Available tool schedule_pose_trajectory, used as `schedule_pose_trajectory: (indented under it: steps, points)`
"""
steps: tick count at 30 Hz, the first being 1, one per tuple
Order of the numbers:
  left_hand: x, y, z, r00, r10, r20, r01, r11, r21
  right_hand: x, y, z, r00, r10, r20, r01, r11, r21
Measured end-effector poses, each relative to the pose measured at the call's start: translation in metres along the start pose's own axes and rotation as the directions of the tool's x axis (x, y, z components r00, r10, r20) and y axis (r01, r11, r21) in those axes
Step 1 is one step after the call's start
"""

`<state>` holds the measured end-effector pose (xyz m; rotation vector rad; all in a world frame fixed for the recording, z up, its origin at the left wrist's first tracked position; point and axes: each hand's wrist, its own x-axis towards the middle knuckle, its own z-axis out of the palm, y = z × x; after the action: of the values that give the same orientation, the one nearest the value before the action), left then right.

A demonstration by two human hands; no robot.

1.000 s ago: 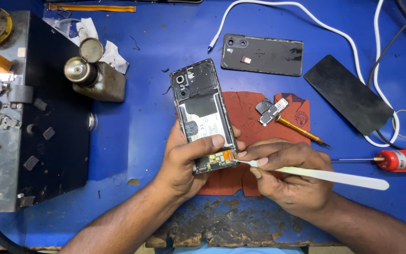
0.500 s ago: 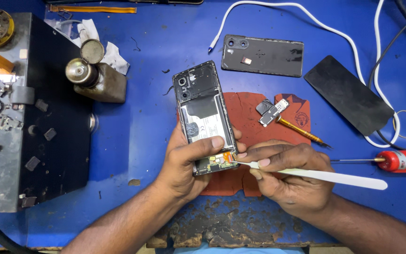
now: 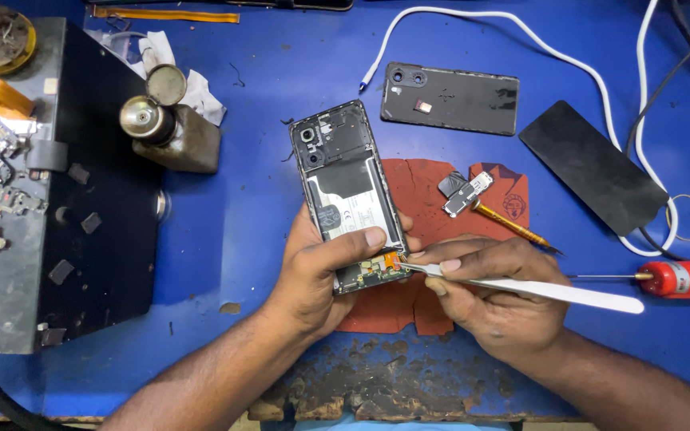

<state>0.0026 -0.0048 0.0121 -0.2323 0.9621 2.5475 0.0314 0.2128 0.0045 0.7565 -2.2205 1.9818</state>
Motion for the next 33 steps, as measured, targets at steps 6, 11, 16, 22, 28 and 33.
schedule_pose_trajectory:
  steps: [6, 11, 16, 22, 28, 33]
  points:
    - [0.001, -0.002, -0.002, 0.999, 0.037, 0.012, -0.037, 0.999, 0.005, -0.003, 0.004, 0.005, 0.998, 0.024, -0.066, -0.020, 0.998, 0.052]
    - [0.001, -0.005, -0.002, 0.998, 0.060, 0.017, -0.060, 0.998, 0.026, -0.005, 0.009, 0.005, 0.994, 0.036, -0.100, -0.027, 0.996, 0.087]
    - [0.000, -0.007, -0.003, 0.997, 0.075, 0.035, -0.076, 0.996, 0.045, -0.009, 0.012, 0.005, 0.984, 0.097, -0.148, -0.077, 0.988, 0.133]
    - [0.000, -0.008, -0.006, 0.979, 0.157, 0.131, -0.174, 0.976, 0.129, -0.009, 0.014, 0.003, 0.970, 0.160, -0.185, -0.134, 0.980, 0.145]
    - [0.002, -0.010, -0.006, 0.985, 0.165, 0.058, -0.174, 0.951, 0.255, -0.007, 0.015, 0.003, 0.959, 0.212, -0.186, -0.180, 0.968, 0.174]
    - [0.004, -0.007, -0.004, 0.991, 0.133, 0.024, -0.135, 0.977, 0.166, -0.005, 0.012, -0.005, 0.975, 0.159, -0.153, -0.118, 0.961, 0.250]
